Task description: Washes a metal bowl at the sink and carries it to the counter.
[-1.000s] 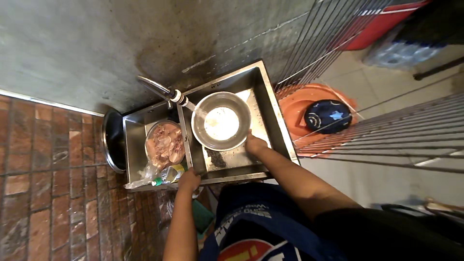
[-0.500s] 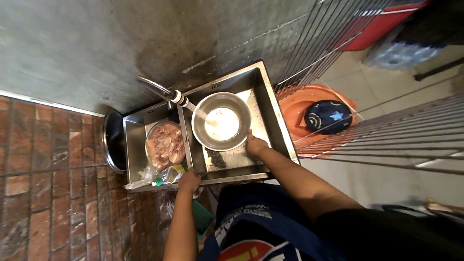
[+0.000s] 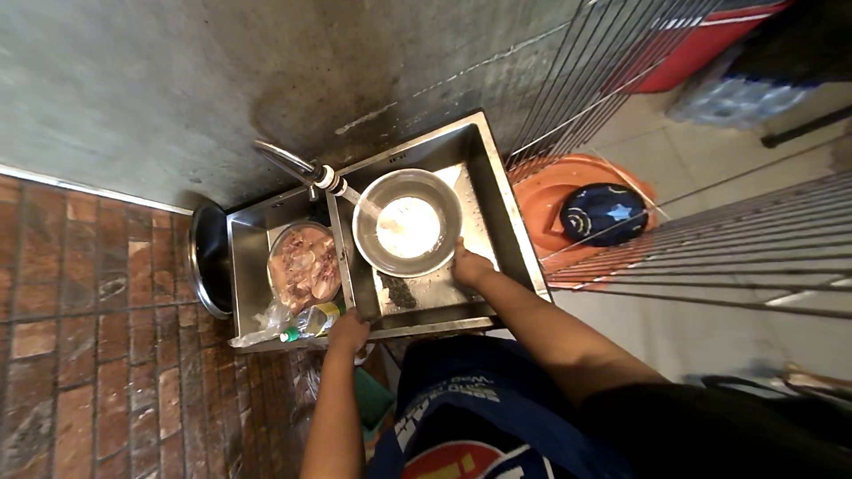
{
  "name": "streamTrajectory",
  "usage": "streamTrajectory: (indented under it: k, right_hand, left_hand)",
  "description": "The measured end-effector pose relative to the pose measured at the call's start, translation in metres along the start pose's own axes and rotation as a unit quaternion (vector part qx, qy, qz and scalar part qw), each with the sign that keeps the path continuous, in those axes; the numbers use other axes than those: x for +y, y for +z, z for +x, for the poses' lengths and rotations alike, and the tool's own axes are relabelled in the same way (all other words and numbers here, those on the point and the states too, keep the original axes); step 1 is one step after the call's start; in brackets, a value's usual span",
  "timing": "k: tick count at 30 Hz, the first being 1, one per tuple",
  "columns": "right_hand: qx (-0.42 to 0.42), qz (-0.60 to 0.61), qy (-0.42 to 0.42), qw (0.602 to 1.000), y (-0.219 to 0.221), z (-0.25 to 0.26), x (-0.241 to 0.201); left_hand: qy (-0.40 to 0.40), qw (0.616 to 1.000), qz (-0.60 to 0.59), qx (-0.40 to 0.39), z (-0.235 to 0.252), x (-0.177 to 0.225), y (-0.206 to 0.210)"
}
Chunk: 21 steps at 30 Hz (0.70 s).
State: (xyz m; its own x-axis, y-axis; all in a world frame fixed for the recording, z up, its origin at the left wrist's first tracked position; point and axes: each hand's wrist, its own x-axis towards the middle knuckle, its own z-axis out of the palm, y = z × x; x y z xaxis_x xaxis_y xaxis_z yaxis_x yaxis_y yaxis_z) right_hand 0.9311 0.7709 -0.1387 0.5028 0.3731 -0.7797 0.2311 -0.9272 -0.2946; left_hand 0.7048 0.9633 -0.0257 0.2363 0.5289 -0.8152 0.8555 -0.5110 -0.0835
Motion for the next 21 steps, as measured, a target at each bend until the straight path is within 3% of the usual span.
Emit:
streamTrajectory:
  k: [21]
  right_hand:
    - [0.000, 0.009, 0.000, 1.000, 0.0003, 0.0008, -0.0004]
  left_hand:
    - [0.006, 1.000, -0.007, 0.005, 0.0025, -0.0009, -0.0011]
